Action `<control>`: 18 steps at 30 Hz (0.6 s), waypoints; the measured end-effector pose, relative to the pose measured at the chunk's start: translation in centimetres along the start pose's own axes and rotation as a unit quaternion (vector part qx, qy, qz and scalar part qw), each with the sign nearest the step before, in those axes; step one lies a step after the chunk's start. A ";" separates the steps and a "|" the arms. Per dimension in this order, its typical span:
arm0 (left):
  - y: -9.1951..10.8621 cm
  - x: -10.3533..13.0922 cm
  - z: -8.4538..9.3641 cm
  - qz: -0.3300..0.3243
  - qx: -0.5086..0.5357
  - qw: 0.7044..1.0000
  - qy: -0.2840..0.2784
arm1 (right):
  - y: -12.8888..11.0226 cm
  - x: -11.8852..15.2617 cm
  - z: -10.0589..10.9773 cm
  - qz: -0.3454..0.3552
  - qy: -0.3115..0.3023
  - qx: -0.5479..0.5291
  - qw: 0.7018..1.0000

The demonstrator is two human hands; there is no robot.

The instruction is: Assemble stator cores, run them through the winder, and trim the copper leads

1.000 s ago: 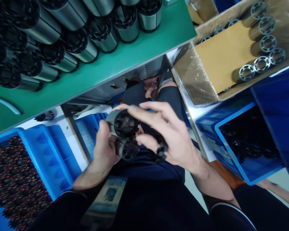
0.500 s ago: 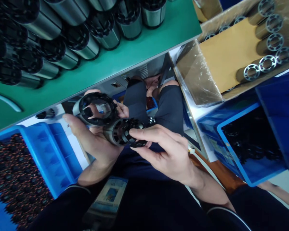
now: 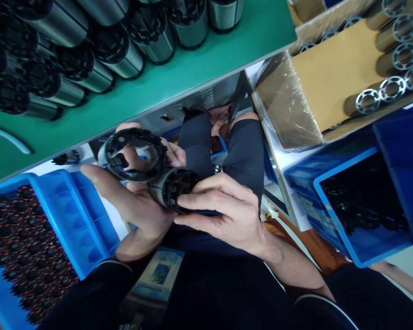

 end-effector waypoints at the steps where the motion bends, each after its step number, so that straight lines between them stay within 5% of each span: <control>1: 0.1 0.0 -0.1 -0.006 0.003 1.000 0.000 | 0.2 0.2 0.1 -0.011 0.008 0.016 1.000; 10: 0.6 0.0 -1.0 -0.006 -0.007 1.000 -0.028 | 1.0 1.3 0.0 -0.079 0.019 -0.022 0.996; 14: 0.7 0.1 -1.0 0.002 -0.041 0.998 -0.039 | 0.8 1.0 0.3 -0.052 0.020 -0.002 0.998; 18: -0.7 0.6 -0.6 0.114 -0.085 0.988 -0.064 | 0.5 0.6 0.4 -0.005 -0.003 0.022 1.000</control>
Point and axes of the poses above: each hand's wrist, its own x-axis away from the middle knuckle, its own z-axis out of the back of the hand, y = z × x, the point moved 7 cm from there along -x, towards the middle knuckle, and after that the axes turned 8 degrees about x, right-handed, at the moved point
